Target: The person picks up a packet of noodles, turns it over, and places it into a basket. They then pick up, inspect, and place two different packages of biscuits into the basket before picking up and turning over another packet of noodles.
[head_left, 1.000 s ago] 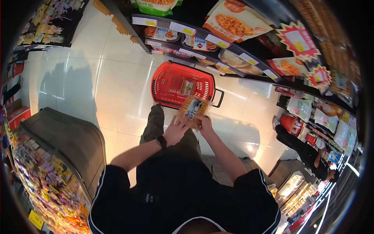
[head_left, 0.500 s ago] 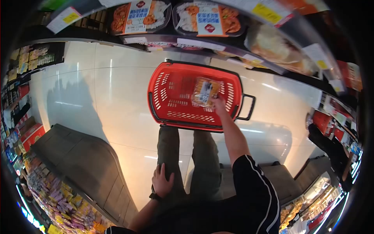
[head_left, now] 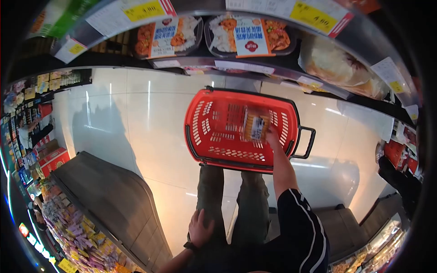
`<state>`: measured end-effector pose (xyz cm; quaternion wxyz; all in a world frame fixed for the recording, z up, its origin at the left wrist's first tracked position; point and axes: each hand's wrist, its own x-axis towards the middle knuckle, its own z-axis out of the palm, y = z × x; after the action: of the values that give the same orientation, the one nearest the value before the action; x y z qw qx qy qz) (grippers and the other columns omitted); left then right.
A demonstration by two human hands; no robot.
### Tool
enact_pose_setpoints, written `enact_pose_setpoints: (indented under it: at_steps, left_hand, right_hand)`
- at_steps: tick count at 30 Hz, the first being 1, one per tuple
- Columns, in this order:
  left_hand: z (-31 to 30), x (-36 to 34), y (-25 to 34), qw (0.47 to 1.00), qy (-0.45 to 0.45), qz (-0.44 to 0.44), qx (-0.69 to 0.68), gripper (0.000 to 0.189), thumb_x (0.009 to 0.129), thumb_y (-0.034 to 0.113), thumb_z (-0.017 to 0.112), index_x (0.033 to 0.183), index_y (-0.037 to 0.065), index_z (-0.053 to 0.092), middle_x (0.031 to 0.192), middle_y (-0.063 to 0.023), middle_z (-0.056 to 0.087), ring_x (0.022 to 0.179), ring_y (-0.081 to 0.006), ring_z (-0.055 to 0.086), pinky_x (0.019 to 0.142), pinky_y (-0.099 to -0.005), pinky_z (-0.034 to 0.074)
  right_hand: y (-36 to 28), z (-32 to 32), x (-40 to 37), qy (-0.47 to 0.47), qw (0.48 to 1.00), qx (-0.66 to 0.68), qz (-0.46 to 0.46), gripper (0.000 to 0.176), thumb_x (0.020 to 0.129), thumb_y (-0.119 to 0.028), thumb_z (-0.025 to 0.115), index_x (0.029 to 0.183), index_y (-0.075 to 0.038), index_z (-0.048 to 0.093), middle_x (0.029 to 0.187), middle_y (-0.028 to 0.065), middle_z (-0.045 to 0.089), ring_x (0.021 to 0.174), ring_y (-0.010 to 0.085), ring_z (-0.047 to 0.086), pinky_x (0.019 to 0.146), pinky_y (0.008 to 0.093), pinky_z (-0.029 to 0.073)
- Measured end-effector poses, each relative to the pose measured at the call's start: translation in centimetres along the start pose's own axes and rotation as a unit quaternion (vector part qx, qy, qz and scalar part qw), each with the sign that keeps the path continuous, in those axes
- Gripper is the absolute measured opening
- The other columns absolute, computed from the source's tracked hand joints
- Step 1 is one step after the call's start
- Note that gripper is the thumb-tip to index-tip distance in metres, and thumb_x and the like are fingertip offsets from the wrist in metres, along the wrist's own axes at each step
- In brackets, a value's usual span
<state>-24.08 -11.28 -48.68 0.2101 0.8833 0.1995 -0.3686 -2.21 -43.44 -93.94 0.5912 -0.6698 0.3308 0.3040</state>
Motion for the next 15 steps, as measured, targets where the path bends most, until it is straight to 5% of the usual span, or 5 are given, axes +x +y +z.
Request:
enact_pose_setpoints:
  at_steps: [9,10,11,13,15]
  left_hand:
    - [0.8,2.6,0.7,1.0,-0.029,0.001,0.006,0.077,0.083,0.046,0.063,0.141,0.003,0.035,0.138,-0.0272,0.04,0.123,-0.042,0.046,0.098,-0.046,0.043]
    - [0.8,3.0,0.6,0.999,-0.042,-0.003,0.004,0.074,0.084,0.046,0.061,0.14,0.004,0.037,0.136,-0.0281,0.042,0.121,-0.0433,0.046,0.098,-0.047,0.043]
    - [0.9,3.3,0.2,0.998,-0.055,-0.006,0.001,0.072,0.085,0.047,0.059,0.139,0.004,0.038,0.135,-0.0289,0.043,0.12,-0.0445,0.047,0.098,-0.048,0.042]
    - [1.2,4.5,-0.9,0.995,-0.099,0.005,0.015,0.066,0.087,0.046,0.056,0.136,0.004,0.043,0.131,-0.0293,0.047,0.118,-0.0445,0.049,0.098,-0.0483,0.042]
    - [0.9,5.9,-0.9,0.986,-0.159,0.03,0.051,0.059,0.087,0.043,0.054,0.132,0.004,0.048,0.126,-0.0284,0.052,0.117,-0.0419,0.051,0.098,-0.0468,0.043]
  right_hand:
    - [-6.4,4.3,-11.1,-0.042,0.884,-0.461,-0.069,0.042,0.083,-0.017,0.054,0.122,-0.005,0.052,0.102,0.0252,0.064,0.096,0.0355,0.064,0.078,0.046,0.053]
    - [-7.8,4.4,-15.5,-0.031,0.915,-0.381,-0.132,0.038,0.082,-0.014,0.052,0.119,-0.005,0.056,0.104,0.0231,0.064,0.096,0.0354,0.064,0.079,0.046,0.053]
    - [-2.9,6.3,-14.6,0.162,0.788,-0.439,-0.401,0.03,0.081,-0.013,0.05,0.109,-0.005,0.061,0.102,0.0222,0.064,0.093,0.0359,0.064,0.079,0.0454,0.053]
    - [-12.4,4.4,-25.5,-0.112,0.899,-0.393,-0.156,0.023,0.078,-0.013,0.052,0.097,-0.003,0.061,0.089,0.023,0.064,0.089,0.0374,0.064,0.078,0.0466,0.051]
    - [-12.2,3.5,-29.3,-0.095,0.884,-0.395,-0.232,0.019,0.079,-0.016,0.053,0.087,-0.002,0.062,0.088,0.0234,0.064,0.088,0.0384,0.063,0.075,0.0473,0.05]
